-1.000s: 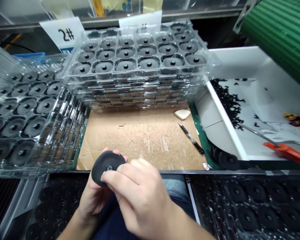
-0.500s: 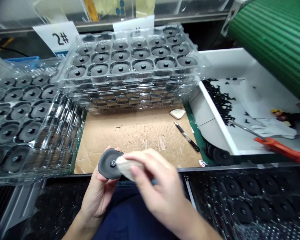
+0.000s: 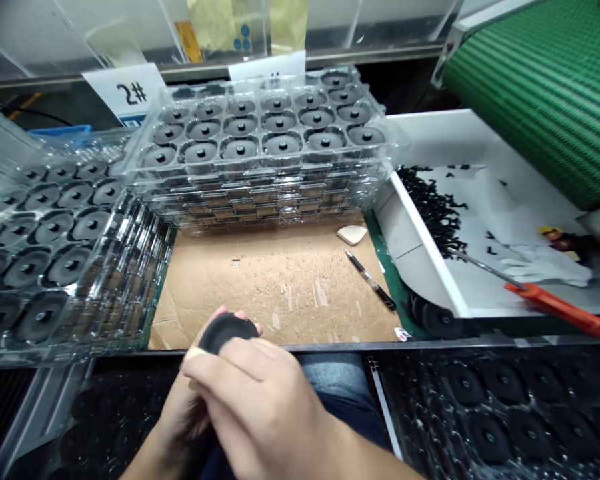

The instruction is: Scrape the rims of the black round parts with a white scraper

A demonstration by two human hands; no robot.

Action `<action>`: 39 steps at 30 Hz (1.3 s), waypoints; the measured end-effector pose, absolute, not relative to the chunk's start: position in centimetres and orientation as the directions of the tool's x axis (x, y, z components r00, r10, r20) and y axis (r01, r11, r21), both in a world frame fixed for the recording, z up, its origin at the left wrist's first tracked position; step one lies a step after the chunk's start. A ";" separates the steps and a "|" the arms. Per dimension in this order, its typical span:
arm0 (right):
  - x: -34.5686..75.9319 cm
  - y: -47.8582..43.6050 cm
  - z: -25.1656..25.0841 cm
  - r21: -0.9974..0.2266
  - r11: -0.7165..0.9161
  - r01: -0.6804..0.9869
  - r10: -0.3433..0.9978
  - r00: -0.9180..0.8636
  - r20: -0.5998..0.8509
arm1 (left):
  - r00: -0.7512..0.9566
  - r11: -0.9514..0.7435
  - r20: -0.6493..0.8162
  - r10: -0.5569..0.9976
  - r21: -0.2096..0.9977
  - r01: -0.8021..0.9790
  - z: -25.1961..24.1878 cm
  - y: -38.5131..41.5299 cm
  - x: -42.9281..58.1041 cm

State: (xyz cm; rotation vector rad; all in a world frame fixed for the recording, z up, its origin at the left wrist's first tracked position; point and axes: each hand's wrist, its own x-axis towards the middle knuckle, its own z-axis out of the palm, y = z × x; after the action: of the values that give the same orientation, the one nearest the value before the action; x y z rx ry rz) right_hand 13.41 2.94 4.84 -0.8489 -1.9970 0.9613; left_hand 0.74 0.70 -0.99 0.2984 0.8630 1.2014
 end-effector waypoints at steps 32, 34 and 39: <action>17.3 0.2 -3.2 -0.931 0.065 0.359 0.989 -0.145 0.013 | 0.083 -0.332 0.323 0.943 0.878 0.345 -1.3 -0.2 -1.1; 17.2 0.2 -2.1 -0.963 0.038 0.268 0.991 -0.131 0.002 | 0.086 -0.341 0.332 0.939 0.875 0.344 -1.2 -0.4 -1.2; 16.4 0.7 0.2 -0.990 -0.094 0.102 0.958 -0.261 -0.118 | 0.098 -0.319 0.304 0.948 0.895 0.312 -1.3 -1.0 -1.6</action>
State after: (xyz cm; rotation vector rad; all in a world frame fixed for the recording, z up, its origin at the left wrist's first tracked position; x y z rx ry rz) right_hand 16.42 0.73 0.21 -1.2166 -1.4229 1.4465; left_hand -1.64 -1.02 -1.33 1.7221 1.2435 1.2331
